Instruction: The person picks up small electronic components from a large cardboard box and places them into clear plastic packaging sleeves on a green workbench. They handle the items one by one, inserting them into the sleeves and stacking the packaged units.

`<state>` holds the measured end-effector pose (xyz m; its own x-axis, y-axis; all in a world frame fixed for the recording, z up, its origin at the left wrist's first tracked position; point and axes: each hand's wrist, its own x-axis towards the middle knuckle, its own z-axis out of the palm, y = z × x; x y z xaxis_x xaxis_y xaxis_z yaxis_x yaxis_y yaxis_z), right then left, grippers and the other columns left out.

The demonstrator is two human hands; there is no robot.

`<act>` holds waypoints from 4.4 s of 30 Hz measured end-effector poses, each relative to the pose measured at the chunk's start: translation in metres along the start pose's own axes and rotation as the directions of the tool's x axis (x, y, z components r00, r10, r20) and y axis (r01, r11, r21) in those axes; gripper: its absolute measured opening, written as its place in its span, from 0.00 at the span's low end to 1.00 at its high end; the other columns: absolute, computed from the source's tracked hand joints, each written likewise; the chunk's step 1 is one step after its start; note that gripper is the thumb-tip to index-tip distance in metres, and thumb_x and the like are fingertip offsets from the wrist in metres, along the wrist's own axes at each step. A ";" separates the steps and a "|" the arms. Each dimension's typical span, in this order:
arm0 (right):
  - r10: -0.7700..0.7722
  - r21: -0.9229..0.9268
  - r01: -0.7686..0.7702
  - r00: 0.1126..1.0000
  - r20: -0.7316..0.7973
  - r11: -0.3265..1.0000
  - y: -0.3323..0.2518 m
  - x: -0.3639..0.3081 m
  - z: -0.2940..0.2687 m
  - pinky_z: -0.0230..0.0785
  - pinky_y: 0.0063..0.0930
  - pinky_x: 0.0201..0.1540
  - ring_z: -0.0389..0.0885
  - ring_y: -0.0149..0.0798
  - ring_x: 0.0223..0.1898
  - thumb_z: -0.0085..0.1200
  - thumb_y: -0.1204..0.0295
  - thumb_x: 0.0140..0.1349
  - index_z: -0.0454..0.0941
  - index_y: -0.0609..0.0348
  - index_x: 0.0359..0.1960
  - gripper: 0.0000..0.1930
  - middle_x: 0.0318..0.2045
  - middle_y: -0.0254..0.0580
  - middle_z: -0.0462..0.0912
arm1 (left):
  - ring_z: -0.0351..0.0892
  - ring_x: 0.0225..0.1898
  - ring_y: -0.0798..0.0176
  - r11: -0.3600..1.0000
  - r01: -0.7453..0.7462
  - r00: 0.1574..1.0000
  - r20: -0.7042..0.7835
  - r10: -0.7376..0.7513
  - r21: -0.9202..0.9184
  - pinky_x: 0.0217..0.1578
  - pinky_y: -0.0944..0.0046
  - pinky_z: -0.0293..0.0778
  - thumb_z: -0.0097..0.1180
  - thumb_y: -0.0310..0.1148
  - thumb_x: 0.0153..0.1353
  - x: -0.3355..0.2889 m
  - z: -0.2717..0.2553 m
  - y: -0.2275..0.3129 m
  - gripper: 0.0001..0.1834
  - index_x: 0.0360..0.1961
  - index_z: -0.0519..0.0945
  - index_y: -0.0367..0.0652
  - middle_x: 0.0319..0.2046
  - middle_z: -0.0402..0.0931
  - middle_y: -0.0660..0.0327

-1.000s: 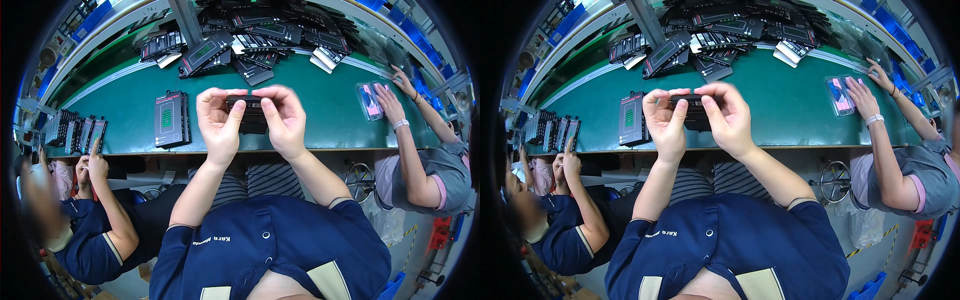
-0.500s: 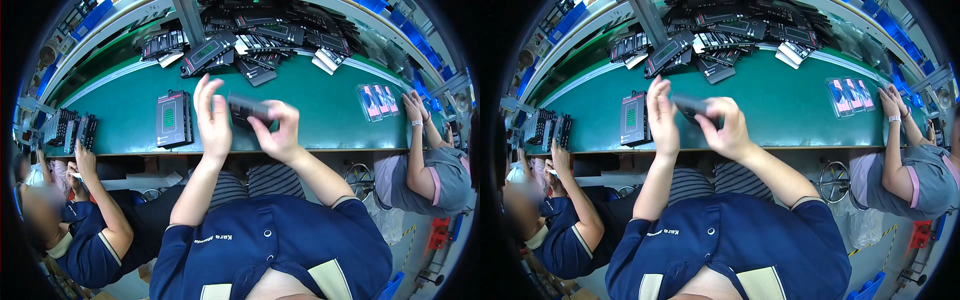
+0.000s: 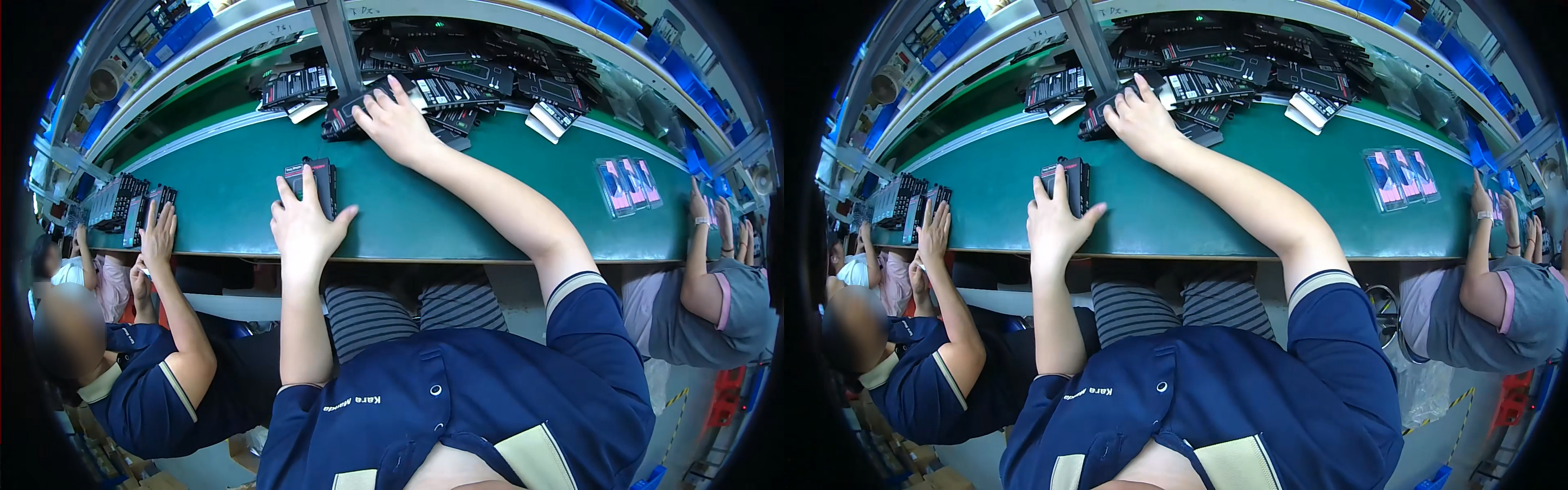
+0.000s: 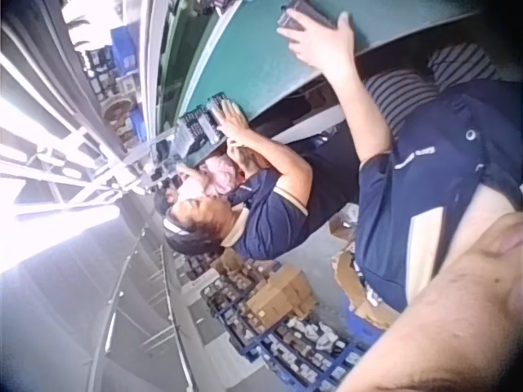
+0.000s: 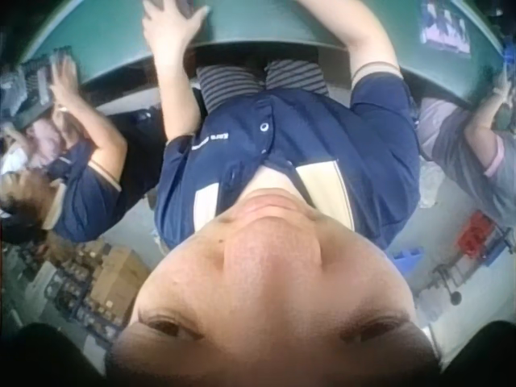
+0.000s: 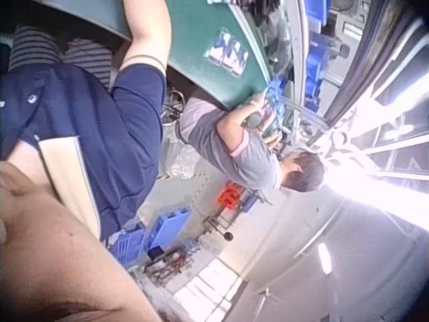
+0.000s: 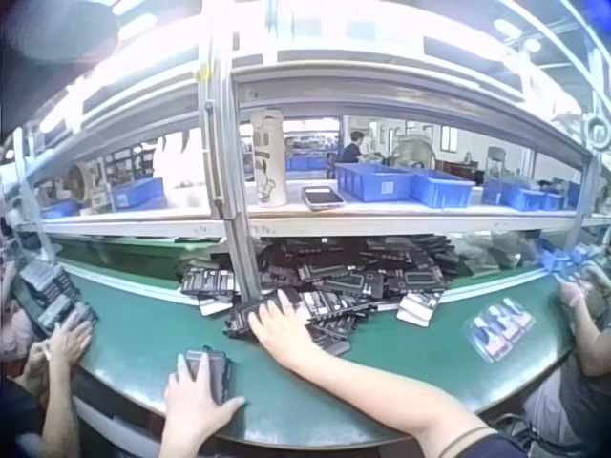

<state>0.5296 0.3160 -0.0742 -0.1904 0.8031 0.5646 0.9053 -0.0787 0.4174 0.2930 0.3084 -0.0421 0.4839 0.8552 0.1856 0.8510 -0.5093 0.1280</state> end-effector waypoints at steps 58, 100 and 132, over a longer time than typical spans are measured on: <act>0.723 0.979 -0.031 0.669 0.170 -0.201 -0.030 -0.133 -0.151 0.67 0.26 0.58 0.77 0.34 0.52 0.52 0.80 0.67 0.80 0.66 0.45 0.08 0.50 0.43 0.78 | 0.74 0.43 0.69 -0.465 -0.122 0.954 -0.232 0.188 -0.877 0.46 0.69 0.72 0.55 0.20 0.66 -0.032 0.019 0.116 0.13 0.41 0.62 0.43 0.42 0.75 0.55; 0.845 -0.281 -0.804 0.531 0.058 0.524 0.190 -0.351 -0.105 0.64 0.47 0.62 0.72 0.60 0.59 0.51 0.59 0.66 0.74 0.71 0.54 0.25 0.51 0.65 0.78 | 0.56 0.69 0.39 0.557 -0.744 0.584 0.045 0.810 -0.369 0.69 0.40 0.50 0.66 0.53 0.53 -0.042 0.027 0.077 0.39 0.66 0.69 0.55 0.69 0.57 0.48; 0.471 0.606 0.020 0.651 0.595 -0.795 -0.020 -0.122 -0.167 0.69 0.31 0.59 0.79 0.37 0.52 0.44 0.79 0.66 0.76 0.73 0.53 0.16 0.50 0.50 0.81 | 0.73 0.45 0.63 0.034 -0.504 0.859 -0.497 0.124 -0.863 0.45 0.63 0.72 0.76 0.33 0.47 -0.042 0.039 0.117 0.37 0.52 0.63 0.44 0.47 0.69 0.57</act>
<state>0.4716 0.1209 -0.0330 0.5281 0.8375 0.1403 -0.4934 0.4371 -0.7520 0.3803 0.2165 -0.0726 0.4199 0.6237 0.6593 -0.3914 -0.5310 0.7516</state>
